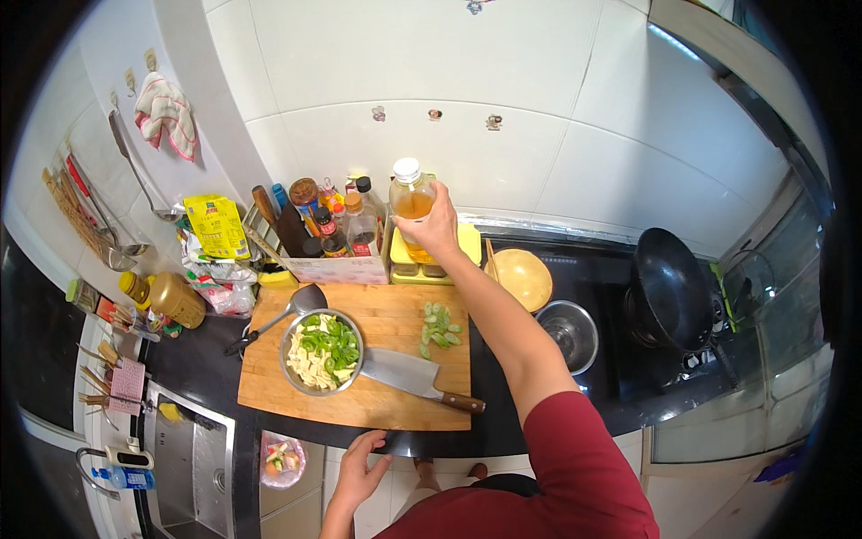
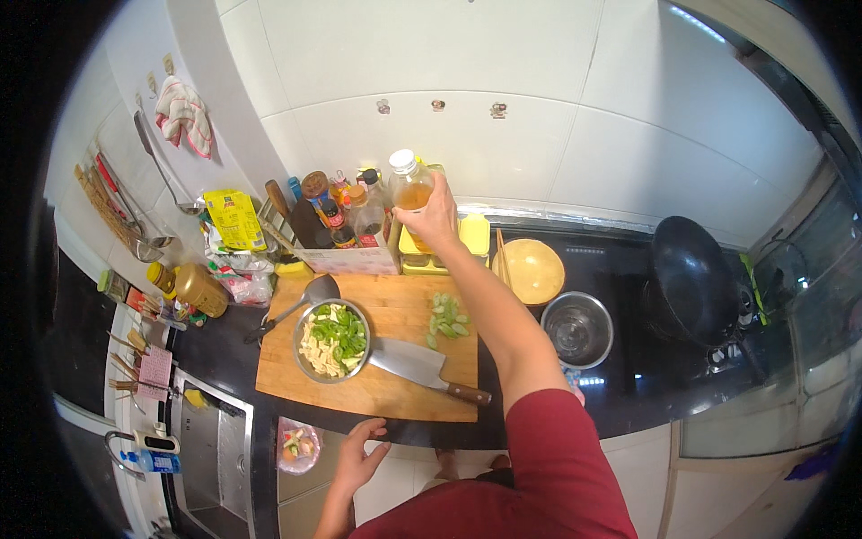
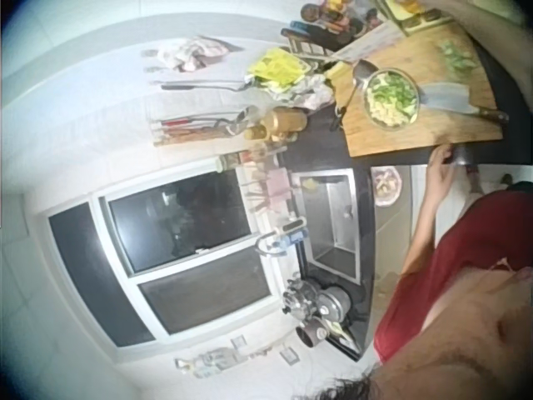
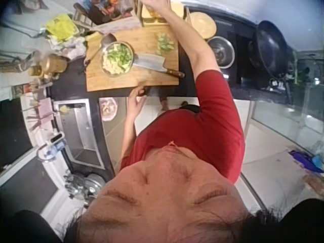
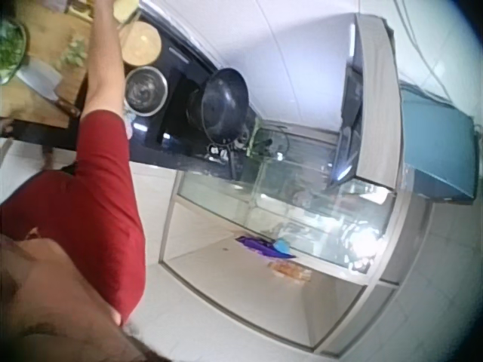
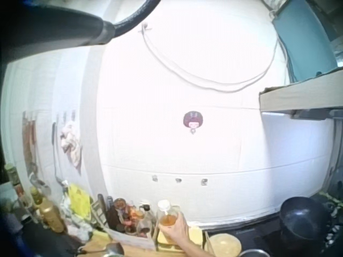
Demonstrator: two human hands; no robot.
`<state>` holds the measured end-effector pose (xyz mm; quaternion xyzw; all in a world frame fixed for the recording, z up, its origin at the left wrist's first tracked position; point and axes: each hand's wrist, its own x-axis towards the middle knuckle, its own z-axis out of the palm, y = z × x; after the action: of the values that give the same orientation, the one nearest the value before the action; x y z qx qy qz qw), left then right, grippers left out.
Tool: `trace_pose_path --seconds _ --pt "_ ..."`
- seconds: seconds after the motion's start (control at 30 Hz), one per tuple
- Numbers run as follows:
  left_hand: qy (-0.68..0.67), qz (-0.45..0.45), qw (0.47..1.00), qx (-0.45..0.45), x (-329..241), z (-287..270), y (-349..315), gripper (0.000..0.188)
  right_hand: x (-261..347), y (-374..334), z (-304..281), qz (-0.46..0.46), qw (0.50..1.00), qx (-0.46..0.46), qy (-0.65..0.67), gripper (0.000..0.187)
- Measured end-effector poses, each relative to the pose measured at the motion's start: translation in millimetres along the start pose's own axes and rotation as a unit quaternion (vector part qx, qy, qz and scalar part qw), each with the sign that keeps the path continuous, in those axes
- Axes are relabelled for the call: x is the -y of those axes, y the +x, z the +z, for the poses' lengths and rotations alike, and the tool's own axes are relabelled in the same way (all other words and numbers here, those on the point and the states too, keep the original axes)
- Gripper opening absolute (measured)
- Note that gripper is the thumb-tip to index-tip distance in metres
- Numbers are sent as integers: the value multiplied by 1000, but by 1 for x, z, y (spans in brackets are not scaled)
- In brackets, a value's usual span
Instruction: The person prepares a stir-fry dish in a kitchen. They pour oil into a wok, add chopped vegetables and tofu, and stir-fry the mixture using a spatula. The person seasons the food with salt and soy sauce while cooking.
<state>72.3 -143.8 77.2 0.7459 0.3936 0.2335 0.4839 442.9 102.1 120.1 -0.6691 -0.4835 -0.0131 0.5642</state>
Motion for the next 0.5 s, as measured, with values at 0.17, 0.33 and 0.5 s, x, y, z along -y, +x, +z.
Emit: trace_pose_path --seconds 0.17,0.33,0.5 --pt "18 25 999 20 6 -9 24 41 -34 7 30 25 999 -47 -10 99" --pt "34 60 997 46 -9 -6 63 41 -29 4 27 44 999 -3 10 116" --pt "15 101 994 25 -25 5 100 41 -19 5 6 85 994 74 4 126"
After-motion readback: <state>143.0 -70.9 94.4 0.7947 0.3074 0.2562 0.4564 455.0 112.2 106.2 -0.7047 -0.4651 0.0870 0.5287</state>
